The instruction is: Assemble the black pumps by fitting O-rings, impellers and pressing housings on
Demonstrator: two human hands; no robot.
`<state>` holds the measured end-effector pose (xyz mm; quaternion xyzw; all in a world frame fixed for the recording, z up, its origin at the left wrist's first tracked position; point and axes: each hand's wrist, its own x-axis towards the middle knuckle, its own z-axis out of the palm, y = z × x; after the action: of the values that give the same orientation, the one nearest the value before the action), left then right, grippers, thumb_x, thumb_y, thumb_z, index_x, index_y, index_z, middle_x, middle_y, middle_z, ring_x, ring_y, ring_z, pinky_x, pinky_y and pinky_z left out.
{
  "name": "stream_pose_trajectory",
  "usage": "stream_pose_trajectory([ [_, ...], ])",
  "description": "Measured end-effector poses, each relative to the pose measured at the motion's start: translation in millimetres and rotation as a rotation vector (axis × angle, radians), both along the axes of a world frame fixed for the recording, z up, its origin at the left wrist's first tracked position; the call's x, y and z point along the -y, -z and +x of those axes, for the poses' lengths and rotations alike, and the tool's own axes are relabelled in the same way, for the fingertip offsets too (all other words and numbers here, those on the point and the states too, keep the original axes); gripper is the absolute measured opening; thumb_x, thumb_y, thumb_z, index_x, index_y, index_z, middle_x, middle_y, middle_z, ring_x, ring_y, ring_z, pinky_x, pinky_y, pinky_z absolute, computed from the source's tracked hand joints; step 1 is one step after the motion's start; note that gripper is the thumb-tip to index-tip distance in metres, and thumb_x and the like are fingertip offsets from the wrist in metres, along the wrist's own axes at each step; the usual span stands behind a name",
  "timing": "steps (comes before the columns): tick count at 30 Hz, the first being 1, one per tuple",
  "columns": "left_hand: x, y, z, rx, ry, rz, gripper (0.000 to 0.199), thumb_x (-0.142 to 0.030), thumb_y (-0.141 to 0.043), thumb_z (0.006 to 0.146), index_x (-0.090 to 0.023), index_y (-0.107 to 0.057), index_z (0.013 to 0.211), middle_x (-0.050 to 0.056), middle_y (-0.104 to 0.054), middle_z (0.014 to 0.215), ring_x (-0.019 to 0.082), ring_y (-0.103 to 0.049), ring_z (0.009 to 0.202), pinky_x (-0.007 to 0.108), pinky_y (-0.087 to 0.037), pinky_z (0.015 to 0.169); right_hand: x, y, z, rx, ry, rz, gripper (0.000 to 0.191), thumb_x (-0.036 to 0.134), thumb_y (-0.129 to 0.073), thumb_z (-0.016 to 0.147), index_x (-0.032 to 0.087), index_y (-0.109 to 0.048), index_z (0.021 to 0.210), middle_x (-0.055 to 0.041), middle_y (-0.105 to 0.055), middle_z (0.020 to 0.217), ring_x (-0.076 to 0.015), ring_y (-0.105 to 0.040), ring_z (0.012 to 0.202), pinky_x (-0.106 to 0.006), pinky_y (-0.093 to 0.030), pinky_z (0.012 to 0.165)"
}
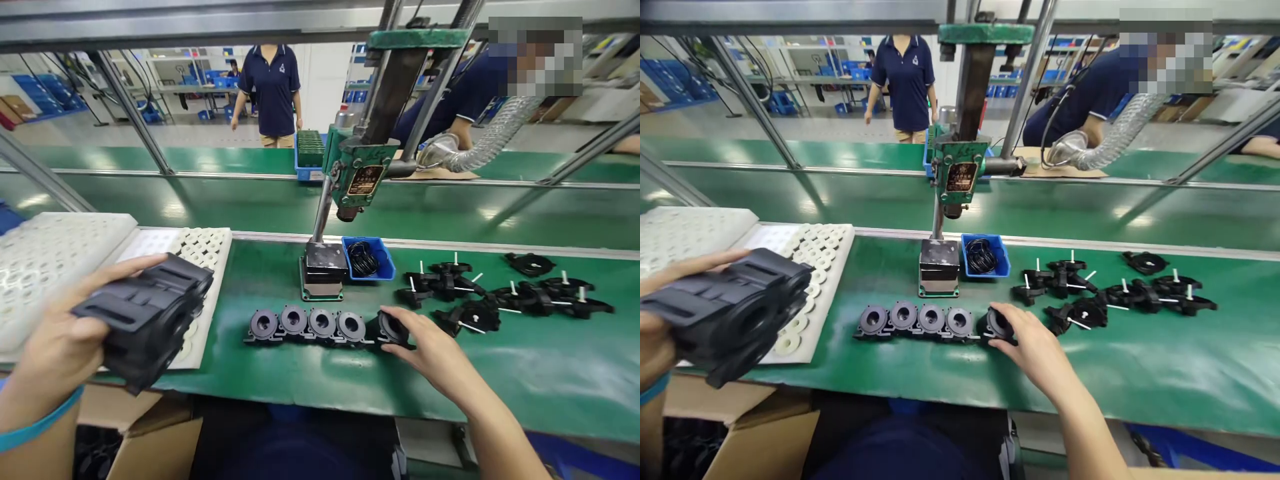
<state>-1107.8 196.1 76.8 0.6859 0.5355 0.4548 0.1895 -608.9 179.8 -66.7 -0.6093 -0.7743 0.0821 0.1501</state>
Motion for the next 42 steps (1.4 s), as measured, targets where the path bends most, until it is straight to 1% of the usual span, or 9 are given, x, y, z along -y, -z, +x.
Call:
stream_pose_trajectory([
  [6, -50.3, 14.5, 57.8, -0.103, 0.038, 0.055, 0.068, -0.075, -0.064, 0.079, -0.025, -0.07, 0.124, 0.006, -0.072, 0.126, 0.032, -0.066, 0.117, 0.045, -0.051, 0.106, 3.1, -5.7, -3.0, -0.036, -0.049, -0.04, 0.057, 0.059, -0.048, 0.094, 0.028, -0.05, 0.142, -0.0047, -0.061, 0.134, -0.0228, -0.062, 0.12, -0.04, -0.054, 0.103],
  [10, -87.3, 37.5, 89.6, -0.326, 0.061, 0.084, 0.063, -0.07, -0.059, 0.086, -0.025, -0.066, 0.128, 0.008, -0.07, 0.126, 0.028, -0.065, 0.116, 0.042, -0.049, 0.106, 6.2, -10.1, -3.9, -0.108, -0.078, -0.132, 0.062, 0.062, -0.047, 0.094, 0.028, -0.048, 0.146, -0.0052, -0.057, 0.139, -0.0227, -0.06, 0.125, -0.039, -0.053, 0.107],
  [14, -118.9, 64.7, 114.1, -0.626, 0.085, -0.051, 0.068, -0.073, -0.054, 0.087, -0.026, -0.06, 0.136, 0.009, -0.069, 0.12, 0.029, -0.066, 0.111, 0.043, -0.05, 0.1, 9.6, -11.6, -2.7, -0.132, -0.105, -0.148, 0.073, 0.067, -0.052, 0.09, 0.027, -0.042, 0.151, -0.0065, -0.05, 0.147, -0.0239, -0.056, 0.131, -0.036, -0.055, 0.103],
  [19, -137.7, 93.9, 127.7, -0.843, 0.148, -0.196, 0.073, -0.076, -0.052, 0.086, -0.025, -0.058, 0.138, 0.012, -0.066, 0.112, 0.031, -0.066, 0.105, 0.041, -0.052, 0.09, 13.4, -19.5, -3.7, -0.154, -0.014, 0.094, 0.074, 0.071, -0.053, 0.088, 0.026, -0.046, 0.147, -0.0114, -0.054, 0.142, -0.0193, -0.069, 0.097, -0.03, -0.06, 0.078],
  [24, -135.9, 107.4, 121.1, -0.908, 0.255, -0.204, 0.085, -0.074, -0.069, 0.075, -0.026, -0.052, 0.144, 0.014, -0.062, 0.119, 0.035, -0.061, 0.111, 0.044, -0.049, 0.092, 5.4, -40.6, -26.9, -0.152, -0.137, 0.174, 0.056, 0.062, -0.052, 0.094, 0.03, -0.052, 0.14, -0.0069, -0.064, 0.125, -0.0165, -0.069, 0.094, -0.028, -0.06, 0.085],
  [28, -135.7, 91.5, 97.4, -0.895, 0.29, -0.168, 0.084, -0.072, -0.061, 0.083, -0.029, -0.038, 0.151, 0.013, -0.055, 0.128, 0.032, -0.056, 0.118, 0.043, -0.048, 0.096, -29.8, -58.8, -69.1, -0.073, -0.313, 0.207, 0.044, 0.053, -0.047, 0.099, 0.028, -0.057, 0.134, -0.0049, -0.065, 0.123, -0.0169, -0.068, 0.103, -0.029, -0.059, 0.09],
  [31, -135.3, 76.4, 73.0, -0.907, 0.276, -0.153, 0.065, -0.065, -0.064, 0.086, -0.023, -0.056, 0.134, 0.013, -0.056, 0.123, 0.03, -0.056, 0.114, 0.041, -0.048, 0.096, -69.2, -67.2, -118.5, 0.08, -0.422, 0.157, 0.036, 0.039, -0.045, 0.101, 0.024, -0.06, 0.13, -0.0054, -0.062, 0.128, -0.0177, -0.064, 0.113, -0.033, -0.057, 0.097],
  [36, -122.6, 76.9, 48.7, -0.995, 0.276, -0.186, 0.046, -0.048, -0.089, 0.065, -0.02, -0.067, 0.094, 0.008, -0.059, 0.107, 0.028, -0.06, 0.1, 0.039, -0.049, 0.089, -126.9, -56.6, -203.3, 0.192, -0.44, 0.097, 0.035, 0.031, -0.065, 0.091, 0.019, -0.062, 0.123, -0.0098, -0.057, 0.131, -0.0219, -0.058, 0.115, -0.04, -0.054, 0.101],
  [42, -111.4, 89.6, 43.2, -1.027, 0.255, -0.186, 0.055, -0.019, -0.086, 0.07, -0.023, -0.06, 0.118, 0.008, -0.056, 0.123, 0.026, -0.061, 0.106, 0.036, -0.049, 0.09, -156.0, -33.0, -232.6, 0.244, -0.455, -0.007, 0.046, 0.04, -0.059, 0.096, 0.014, -0.052, 0.134, -0.0106, -0.056, 0.126, -0.0187, -0.056, 0.116, -0.04, -0.053, 0.101],
])
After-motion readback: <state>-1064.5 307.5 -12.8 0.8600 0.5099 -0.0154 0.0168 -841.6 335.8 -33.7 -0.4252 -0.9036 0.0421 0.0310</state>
